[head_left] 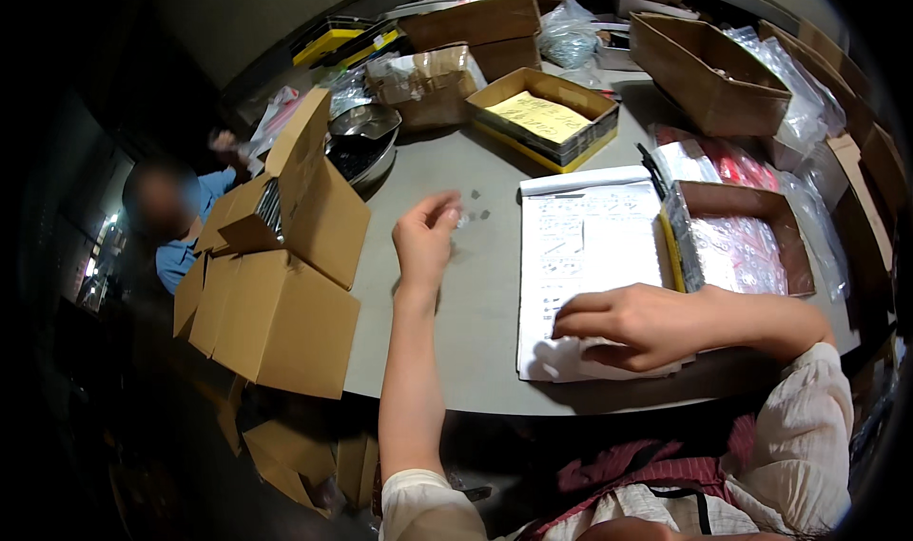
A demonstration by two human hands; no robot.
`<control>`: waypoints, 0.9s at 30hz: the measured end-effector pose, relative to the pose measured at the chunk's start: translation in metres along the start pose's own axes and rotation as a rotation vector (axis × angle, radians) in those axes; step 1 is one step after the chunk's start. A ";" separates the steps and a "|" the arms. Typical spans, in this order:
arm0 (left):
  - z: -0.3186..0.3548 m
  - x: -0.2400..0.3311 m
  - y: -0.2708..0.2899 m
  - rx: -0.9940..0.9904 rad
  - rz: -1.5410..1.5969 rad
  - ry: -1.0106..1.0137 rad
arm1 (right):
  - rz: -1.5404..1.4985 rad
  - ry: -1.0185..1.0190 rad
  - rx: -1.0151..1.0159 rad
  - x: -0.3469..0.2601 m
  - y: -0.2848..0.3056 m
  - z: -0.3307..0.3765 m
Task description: The person repeatedly picks small items from a box, places them into clear plastic bags, seals the bags, and sets them aside on the table. The person also handles a roll of adhesive labels and a box of red-labeled plastic bags. The workspace is a table with cardboard boxes, papers, and packaging materials.
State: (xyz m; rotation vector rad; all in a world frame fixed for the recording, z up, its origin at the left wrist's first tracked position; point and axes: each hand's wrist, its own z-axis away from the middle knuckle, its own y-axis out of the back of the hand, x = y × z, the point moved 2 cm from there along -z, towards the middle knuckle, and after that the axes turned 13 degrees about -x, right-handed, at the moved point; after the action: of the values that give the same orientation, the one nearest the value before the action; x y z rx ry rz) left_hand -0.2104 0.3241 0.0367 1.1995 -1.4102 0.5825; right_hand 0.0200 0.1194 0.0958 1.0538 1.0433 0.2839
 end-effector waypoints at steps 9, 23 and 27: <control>0.034 0.039 -0.078 -0.585 0.167 -0.071 | 0.269 -0.330 0.679 0.062 0.001 -0.036; 0.043 0.038 -0.085 -0.360 -0.194 -0.127 | -0.302 -0.381 0.455 0.087 -0.002 -0.032; 0.044 0.034 -0.086 -0.345 -0.236 -0.210 | -0.503 -0.350 0.427 0.092 -0.006 -0.035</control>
State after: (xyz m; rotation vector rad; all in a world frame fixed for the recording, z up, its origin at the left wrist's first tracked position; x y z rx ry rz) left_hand -0.1467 0.2439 0.0334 1.1463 -1.4466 0.0445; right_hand 0.0379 0.1950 0.0355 1.1239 1.0302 -0.5358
